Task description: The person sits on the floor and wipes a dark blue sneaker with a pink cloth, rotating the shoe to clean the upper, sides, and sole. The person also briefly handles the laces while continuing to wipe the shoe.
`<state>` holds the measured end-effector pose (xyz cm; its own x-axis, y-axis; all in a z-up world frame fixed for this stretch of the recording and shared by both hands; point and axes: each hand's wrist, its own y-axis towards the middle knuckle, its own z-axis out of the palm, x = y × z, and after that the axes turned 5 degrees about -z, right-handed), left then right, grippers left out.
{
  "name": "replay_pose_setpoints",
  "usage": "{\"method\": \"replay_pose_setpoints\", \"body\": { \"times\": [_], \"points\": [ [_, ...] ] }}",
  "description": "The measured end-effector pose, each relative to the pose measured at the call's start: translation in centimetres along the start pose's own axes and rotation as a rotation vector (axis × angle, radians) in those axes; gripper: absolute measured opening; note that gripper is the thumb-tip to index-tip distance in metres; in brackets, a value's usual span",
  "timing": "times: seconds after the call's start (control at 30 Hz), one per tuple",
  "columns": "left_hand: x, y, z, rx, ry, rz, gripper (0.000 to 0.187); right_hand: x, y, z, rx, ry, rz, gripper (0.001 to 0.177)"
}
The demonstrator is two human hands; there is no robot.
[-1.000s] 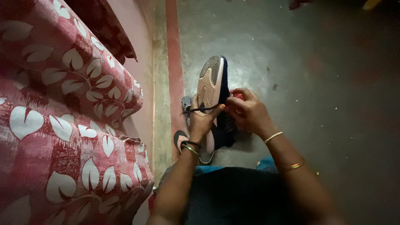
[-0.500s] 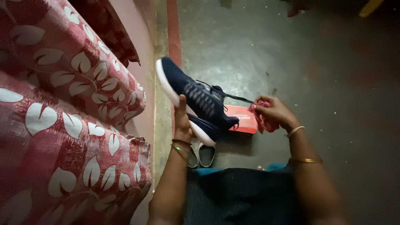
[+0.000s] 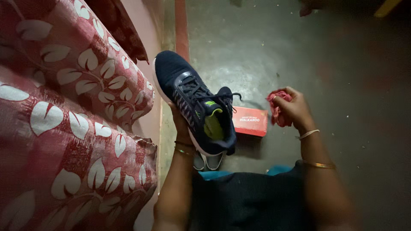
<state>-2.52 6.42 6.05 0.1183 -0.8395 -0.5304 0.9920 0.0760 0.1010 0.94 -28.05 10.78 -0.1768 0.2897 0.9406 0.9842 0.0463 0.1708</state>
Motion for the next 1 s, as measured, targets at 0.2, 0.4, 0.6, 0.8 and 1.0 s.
{"method": "replay_pose_setpoints", "body": {
  "times": [0.2,0.4,0.6,0.8,1.0],
  "points": [
    [0.2,-0.4,0.9,0.025,-0.013,0.013,0.077,2.1,-0.7,0.3,0.017,0.103,-0.039,0.024],
    [1.4,-0.4,0.5,0.149,0.038,-0.164,0.077,4.5,-2.1,1.6,0.395,-0.055,-0.247,0.025],
    [5.1,1.3,-2.3,0.25,0.111,-0.478,0.077,4.2,-2.8,2.9,0.444,0.008,-0.097,0.038],
    [7.2,3.5,-4.3,0.128,0.049,-0.483,0.077,0.7,-0.1,3.1,0.144,0.41,-0.043,0.029],
    [6.9,4.2,-3.2,0.194,0.002,-0.527,0.078,-0.4,1.4,2.3,0.213,0.08,-0.213,0.026]
  ]
}}
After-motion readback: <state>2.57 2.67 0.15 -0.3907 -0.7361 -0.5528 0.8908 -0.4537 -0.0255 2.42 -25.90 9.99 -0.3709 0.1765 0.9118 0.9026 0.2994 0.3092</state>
